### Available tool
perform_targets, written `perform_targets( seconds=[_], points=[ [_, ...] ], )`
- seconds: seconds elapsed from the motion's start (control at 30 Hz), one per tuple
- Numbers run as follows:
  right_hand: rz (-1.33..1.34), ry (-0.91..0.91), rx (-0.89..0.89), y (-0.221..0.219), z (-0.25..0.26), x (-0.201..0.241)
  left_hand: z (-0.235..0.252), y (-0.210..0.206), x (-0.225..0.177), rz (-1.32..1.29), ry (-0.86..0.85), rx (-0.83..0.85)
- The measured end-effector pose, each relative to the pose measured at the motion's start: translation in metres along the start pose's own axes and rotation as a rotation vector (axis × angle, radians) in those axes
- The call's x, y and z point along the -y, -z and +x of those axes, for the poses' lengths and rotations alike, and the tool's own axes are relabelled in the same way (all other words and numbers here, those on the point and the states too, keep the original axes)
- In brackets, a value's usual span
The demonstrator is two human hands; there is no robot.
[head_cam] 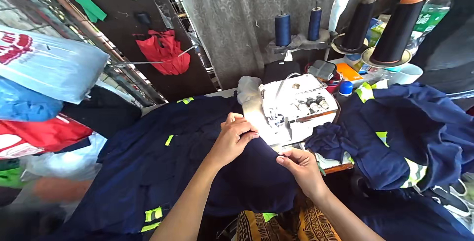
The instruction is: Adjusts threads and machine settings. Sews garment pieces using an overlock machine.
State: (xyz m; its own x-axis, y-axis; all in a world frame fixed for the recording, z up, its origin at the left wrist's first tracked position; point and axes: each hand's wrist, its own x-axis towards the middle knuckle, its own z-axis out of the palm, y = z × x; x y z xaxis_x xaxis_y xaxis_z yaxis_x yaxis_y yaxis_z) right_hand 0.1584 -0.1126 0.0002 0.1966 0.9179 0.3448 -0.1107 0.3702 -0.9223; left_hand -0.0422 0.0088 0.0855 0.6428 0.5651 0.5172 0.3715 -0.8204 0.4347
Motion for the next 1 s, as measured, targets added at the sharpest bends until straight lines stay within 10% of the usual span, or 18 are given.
perform_targets(
  seconds=[0.2,0.47,1.0],
  points=[
    [-0.347,-0.048,-0.167,0.004,0.01,-0.025,0.008,-0.046,0.021,0.067,0.048,-0.115],
    [-0.766,0.141,-0.129,0.008,0.024,-0.043,0.033,-0.081,0.045,0.213,0.4,0.199],
    [-1.028,0.196,-0.085,0.008,0.021,-0.037,0.037,-0.072,0.06,0.228,0.239,0.285]
  ],
)
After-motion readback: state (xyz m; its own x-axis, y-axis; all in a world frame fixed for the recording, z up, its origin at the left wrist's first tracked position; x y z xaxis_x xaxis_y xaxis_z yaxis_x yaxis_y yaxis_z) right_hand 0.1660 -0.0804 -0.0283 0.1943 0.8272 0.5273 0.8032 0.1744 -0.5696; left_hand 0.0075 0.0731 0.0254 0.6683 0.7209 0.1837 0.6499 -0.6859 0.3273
